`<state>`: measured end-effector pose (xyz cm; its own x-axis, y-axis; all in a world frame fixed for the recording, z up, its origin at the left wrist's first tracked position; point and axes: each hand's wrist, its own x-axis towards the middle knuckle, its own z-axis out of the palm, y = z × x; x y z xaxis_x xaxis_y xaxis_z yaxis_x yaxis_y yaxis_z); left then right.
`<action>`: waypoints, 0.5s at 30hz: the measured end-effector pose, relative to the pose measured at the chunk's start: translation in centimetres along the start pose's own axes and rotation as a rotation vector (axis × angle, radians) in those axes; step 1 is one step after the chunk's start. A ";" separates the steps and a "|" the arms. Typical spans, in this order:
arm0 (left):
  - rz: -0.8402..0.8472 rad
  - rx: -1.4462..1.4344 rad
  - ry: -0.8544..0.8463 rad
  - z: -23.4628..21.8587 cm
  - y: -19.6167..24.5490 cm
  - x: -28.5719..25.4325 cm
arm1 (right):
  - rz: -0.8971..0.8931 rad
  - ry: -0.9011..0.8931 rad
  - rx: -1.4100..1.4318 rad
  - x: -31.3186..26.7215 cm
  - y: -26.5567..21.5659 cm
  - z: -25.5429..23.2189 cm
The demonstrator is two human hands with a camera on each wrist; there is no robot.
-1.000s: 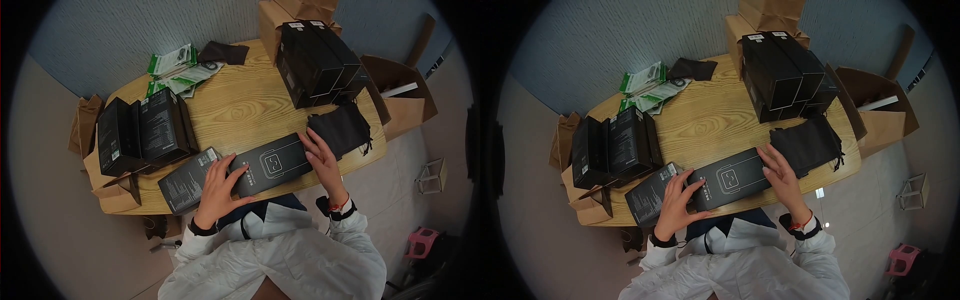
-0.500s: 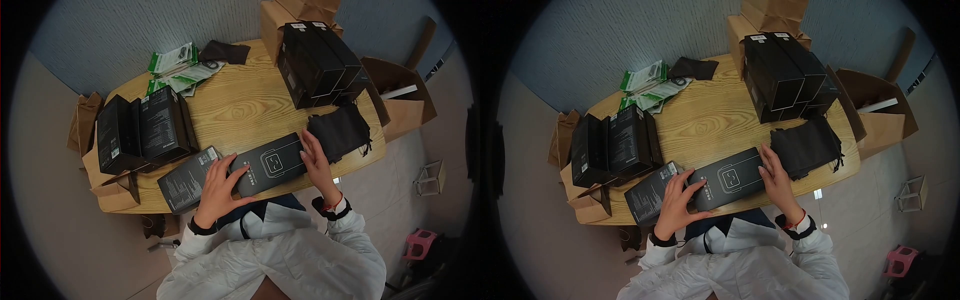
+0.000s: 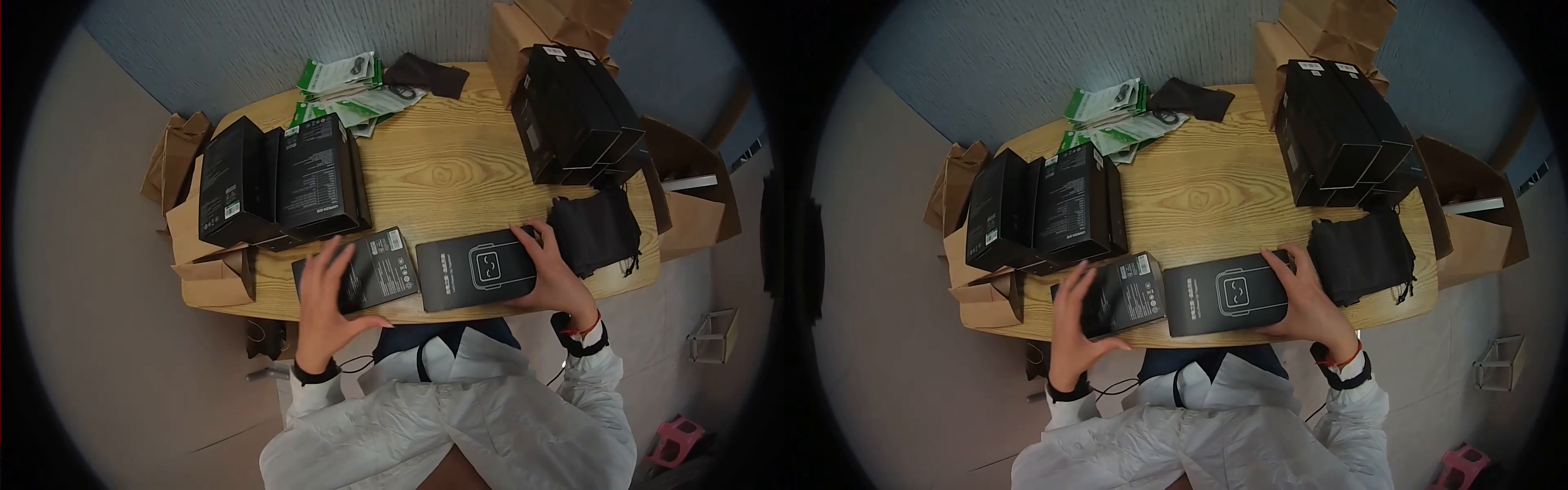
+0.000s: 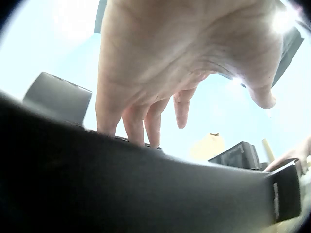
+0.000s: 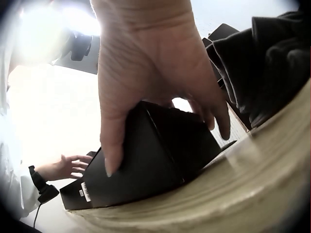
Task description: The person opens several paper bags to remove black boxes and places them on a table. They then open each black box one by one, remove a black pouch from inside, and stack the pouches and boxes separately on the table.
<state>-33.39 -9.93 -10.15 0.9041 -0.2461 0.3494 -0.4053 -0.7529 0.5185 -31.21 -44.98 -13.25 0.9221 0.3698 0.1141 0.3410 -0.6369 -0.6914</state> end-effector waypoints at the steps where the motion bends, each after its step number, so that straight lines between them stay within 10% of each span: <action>1: -0.064 -0.009 0.047 -0.9 -1.0 -0.8 | 0.004 0.000 0.005 0.1 0.1 0.2; 8: -0.609 -0.410 0.334 1.6 -10.3 -7.0 | -0.006 0.040 0.135 1.6 0.4 1.2; 15: -0.682 -0.682 0.324 2.3 -8.0 -6.2 | -0.062 -0.121 0.216 1.0 -0.3 1.2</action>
<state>-35.48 -3.80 -18.28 0.9321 0.3594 -0.0450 0.1007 -0.1377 0.9853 -30.57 -43.61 -13.76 0.8675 0.4903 0.0833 0.3370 -0.4563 -0.8235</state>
